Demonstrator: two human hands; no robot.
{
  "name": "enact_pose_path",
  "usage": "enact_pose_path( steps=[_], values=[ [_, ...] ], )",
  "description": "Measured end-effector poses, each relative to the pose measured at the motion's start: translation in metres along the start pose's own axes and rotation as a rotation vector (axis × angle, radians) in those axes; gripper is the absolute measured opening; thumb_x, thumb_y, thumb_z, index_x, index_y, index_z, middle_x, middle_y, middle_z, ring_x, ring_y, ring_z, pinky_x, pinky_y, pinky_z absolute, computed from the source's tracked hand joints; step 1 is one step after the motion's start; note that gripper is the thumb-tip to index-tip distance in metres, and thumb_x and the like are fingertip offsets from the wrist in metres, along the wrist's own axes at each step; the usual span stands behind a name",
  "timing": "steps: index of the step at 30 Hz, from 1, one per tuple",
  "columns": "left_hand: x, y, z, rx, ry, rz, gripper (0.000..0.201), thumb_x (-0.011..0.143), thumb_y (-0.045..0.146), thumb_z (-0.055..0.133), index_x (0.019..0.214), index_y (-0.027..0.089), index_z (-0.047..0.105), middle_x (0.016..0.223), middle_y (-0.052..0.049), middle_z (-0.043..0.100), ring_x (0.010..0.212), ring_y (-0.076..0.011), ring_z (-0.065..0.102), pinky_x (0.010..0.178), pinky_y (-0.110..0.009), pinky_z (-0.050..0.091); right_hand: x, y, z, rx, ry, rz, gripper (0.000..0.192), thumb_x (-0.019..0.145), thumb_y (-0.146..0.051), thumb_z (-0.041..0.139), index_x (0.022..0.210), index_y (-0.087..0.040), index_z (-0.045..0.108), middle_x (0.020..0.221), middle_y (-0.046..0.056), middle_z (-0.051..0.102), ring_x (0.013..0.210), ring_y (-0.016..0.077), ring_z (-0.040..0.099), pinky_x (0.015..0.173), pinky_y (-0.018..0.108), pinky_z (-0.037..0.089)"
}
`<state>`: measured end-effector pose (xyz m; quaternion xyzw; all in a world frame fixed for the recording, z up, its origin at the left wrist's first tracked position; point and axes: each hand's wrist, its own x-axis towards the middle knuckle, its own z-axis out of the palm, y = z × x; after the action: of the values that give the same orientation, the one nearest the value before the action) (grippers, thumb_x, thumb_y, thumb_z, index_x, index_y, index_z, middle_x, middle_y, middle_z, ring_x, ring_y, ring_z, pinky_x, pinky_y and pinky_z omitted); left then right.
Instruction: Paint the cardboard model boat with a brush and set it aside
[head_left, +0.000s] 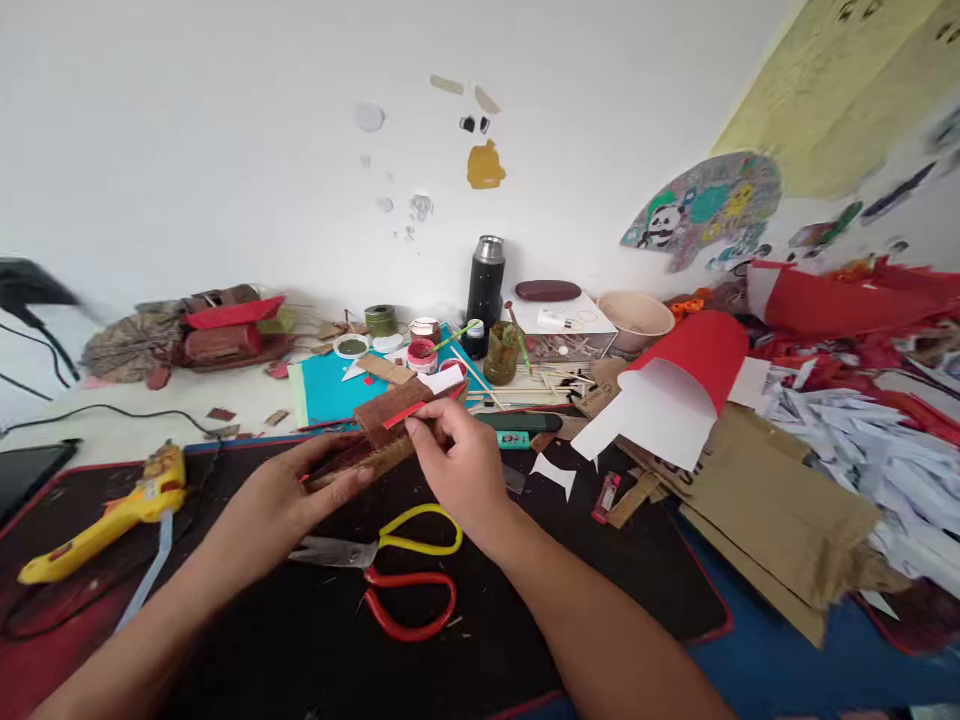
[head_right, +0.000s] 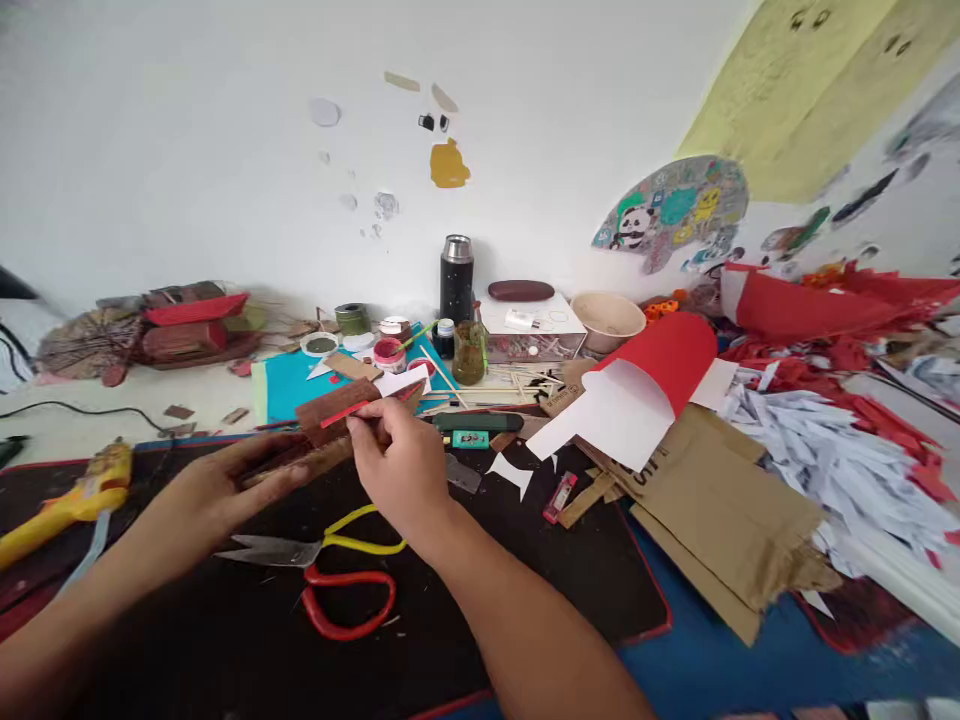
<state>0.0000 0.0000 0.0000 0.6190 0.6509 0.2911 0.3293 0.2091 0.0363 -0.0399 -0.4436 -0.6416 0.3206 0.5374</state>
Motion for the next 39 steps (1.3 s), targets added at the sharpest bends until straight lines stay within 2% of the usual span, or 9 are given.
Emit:
enact_pose_path(
  steps=[4, 15, 20, 26, 39],
  values=[
    [0.0002, -0.0006, 0.0017, -0.009, 0.009, 0.007, 0.089, 0.074, 0.089, 0.074, 0.129, 0.02, 0.084, 0.124, -0.014, 0.089, 0.116, -0.0428, 0.084, 0.104, -0.05, 0.068, 0.002, 0.0018, -0.001, 0.001, 0.003, 0.004, 0.021, 0.101, -0.04, 0.067, 0.094, -0.023, 0.076, 0.061, -0.006, 0.055, 0.055, 0.0156, 0.05, 0.058, 0.03, 0.037],
    [0.0012, -0.0038, -0.0018, 0.04, 0.02, 0.042, 0.086, 0.076, 0.09, 0.073, 0.126, 0.021, 0.086, 0.119, -0.013, 0.091, 0.107, -0.0421, 0.086, 0.097, -0.048, 0.07, 0.0012, -0.0005, 0.0002, -0.04, 0.011, -0.007, 0.02, 0.102, -0.038, 0.067, 0.095, -0.023, 0.078, 0.06, -0.006, 0.056, 0.054, 0.0155, 0.051, 0.059, 0.03, 0.039],
    [0.0013, -0.0037, -0.0029, 0.054, 0.021, 0.041, 0.088, 0.075, 0.09, 0.072, 0.127, 0.019, 0.085, 0.124, -0.015, 0.09, 0.11, -0.0426, 0.086, 0.099, -0.049, 0.07, 0.0011, -0.0007, 0.0012, -0.024, 0.018, -0.004, 0.02, 0.102, -0.038, 0.067, 0.095, -0.023, 0.078, 0.06, -0.006, 0.056, 0.054, 0.0154, 0.051, 0.059, 0.03, 0.039],
    [0.0018, -0.0035, -0.0026, 0.062, 0.021, 0.046, 0.086, 0.077, 0.09, 0.07, 0.125, 0.021, 0.086, 0.119, -0.013, 0.091, 0.107, -0.0421, 0.087, 0.095, -0.047, 0.071, 0.0009, -0.0002, 0.0019, -0.038, 0.019, -0.006, 0.02, 0.102, -0.038, 0.067, 0.096, -0.023, 0.078, 0.061, -0.005, 0.058, 0.054, 0.0158, 0.053, 0.059, 0.03, 0.04],
    [0.0012, -0.0026, -0.0026, 0.071, 0.033, 0.028, 0.087, 0.074, 0.09, 0.07, 0.124, 0.02, 0.085, 0.115, -0.013, 0.091, 0.106, -0.0414, 0.087, 0.096, -0.046, 0.07, 0.0006, -0.0003, 0.0008, -0.049, 0.018, -0.021, 0.02, 0.103, -0.037, 0.068, 0.098, -0.022, 0.08, 0.061, -0.005, 0.061, 0.054, 0.0158, 0.055, 0.058, 0.029, 0.042]
  ],
)
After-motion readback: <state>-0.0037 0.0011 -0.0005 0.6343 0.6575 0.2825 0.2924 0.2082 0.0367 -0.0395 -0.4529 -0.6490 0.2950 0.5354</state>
